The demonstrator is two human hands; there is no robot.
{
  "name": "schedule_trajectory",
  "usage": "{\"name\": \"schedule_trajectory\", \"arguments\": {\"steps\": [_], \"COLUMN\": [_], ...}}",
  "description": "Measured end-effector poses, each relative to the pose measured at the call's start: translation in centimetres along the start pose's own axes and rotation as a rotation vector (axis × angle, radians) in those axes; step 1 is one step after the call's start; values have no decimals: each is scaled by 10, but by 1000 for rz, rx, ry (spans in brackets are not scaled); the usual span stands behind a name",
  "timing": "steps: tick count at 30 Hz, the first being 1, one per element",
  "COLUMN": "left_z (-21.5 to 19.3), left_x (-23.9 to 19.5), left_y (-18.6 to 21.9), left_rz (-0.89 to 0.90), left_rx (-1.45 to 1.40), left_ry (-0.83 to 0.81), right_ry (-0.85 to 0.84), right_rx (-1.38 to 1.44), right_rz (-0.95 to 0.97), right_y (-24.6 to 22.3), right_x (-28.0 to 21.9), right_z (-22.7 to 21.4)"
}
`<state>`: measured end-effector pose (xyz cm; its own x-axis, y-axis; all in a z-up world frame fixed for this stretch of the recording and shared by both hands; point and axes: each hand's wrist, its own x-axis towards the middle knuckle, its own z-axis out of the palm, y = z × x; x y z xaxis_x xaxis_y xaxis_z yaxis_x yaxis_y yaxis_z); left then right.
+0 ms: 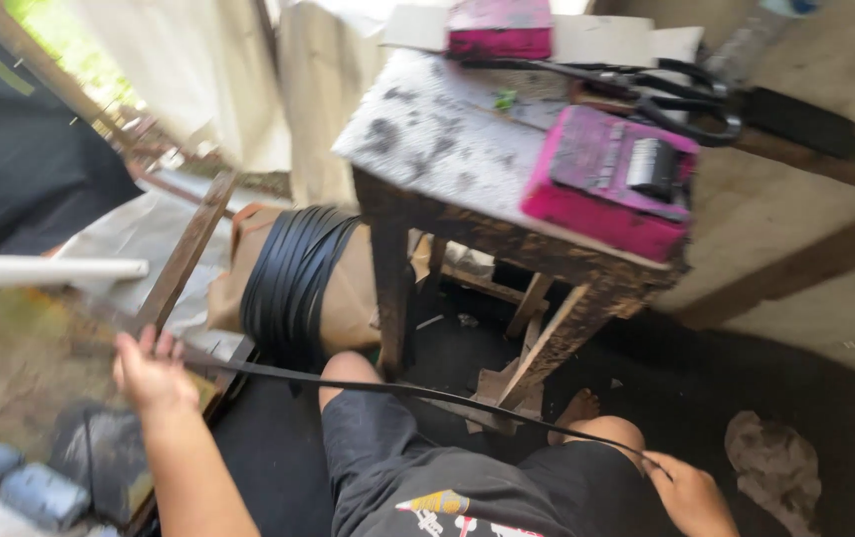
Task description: Applying edge paint to long leather strips using a manual roller tool and hanging them to dry.
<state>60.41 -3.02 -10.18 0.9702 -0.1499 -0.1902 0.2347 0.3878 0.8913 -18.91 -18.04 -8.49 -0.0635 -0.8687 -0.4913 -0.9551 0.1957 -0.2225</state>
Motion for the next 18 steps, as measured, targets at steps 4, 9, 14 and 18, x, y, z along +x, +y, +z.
{"name": "schedule_trajectory", "arguments": {"steps": [4,9,14,18], "left_z": [10,86,173,214], "left_x": [-95,-217,-349,-383], "left_y": [-13,-17,59,105], "left_rz": [81,27,11,48], "left_rx": [668,674,560,660], "left_ry": [197,-1072,-1950,-2222], "right_ry": [25,-237,-186,90], "right_rx": [211,368,154,19], "right_rz": [1,-559,-851,-1219], "right_y": [-55,-137,-196,-224], "right_x": [-40,-92,-127,-149], "right_z": [-43,-109,-145,-173]}}
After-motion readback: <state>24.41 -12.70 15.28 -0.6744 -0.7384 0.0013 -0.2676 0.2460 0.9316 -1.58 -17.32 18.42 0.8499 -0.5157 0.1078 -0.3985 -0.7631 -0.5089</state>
